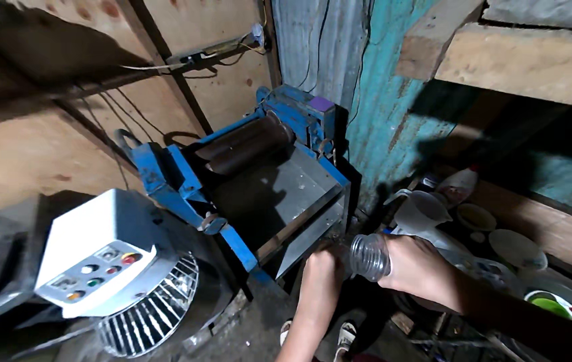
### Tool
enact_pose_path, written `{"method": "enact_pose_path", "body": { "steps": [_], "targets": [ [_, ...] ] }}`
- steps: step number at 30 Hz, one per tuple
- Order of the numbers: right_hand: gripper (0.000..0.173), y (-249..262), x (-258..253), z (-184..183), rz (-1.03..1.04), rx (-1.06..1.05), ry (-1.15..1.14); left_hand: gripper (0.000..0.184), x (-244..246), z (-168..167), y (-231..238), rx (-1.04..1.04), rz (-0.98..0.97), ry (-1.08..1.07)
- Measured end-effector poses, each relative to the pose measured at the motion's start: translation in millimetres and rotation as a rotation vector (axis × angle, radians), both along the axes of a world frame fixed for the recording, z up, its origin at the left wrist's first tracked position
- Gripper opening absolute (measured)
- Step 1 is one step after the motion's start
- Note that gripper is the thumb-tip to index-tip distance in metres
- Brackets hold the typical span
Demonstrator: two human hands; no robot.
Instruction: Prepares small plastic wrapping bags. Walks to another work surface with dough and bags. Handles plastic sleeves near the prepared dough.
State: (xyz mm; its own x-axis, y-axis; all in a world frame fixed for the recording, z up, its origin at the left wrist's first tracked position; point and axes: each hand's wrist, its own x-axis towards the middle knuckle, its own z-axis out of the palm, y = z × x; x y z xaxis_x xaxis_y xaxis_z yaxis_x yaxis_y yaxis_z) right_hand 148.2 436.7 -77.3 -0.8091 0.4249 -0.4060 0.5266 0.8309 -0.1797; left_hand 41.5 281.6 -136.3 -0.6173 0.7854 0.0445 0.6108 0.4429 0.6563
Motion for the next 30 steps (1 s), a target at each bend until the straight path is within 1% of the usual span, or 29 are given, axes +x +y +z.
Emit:
{"method": "enact_pose_path", "body": {
  "steps": [11, 16, 25, 30],
  "targets": [
    [0.066, -2.1, -5.7, 12.1, -0.003, 0.007, -0.11, 0.029, 0.5, 0.5, 2.7, 0.012, -0.011, -0.013],
    [0.065, -2.0, -5.3, 11.2, 0.0, 0.014, -0.099, 0.028, 1.1, 1.8, 2.1, 0.005, -0.017, -0.04],
    [0.066, -3.5, -3.8, 13.5, 0.012, 0.02, -0.108, 0.028, 1.8, 0.4, 1.1, 0.019, -0.022, -0.027],
    [0.069, -3.3, -3.0, 14.6, 0.0, 0.008, -0.112, 0.029, 3.1, -0.5, 0.0, 0.027, -0.022, -0.03]
  ]
}}
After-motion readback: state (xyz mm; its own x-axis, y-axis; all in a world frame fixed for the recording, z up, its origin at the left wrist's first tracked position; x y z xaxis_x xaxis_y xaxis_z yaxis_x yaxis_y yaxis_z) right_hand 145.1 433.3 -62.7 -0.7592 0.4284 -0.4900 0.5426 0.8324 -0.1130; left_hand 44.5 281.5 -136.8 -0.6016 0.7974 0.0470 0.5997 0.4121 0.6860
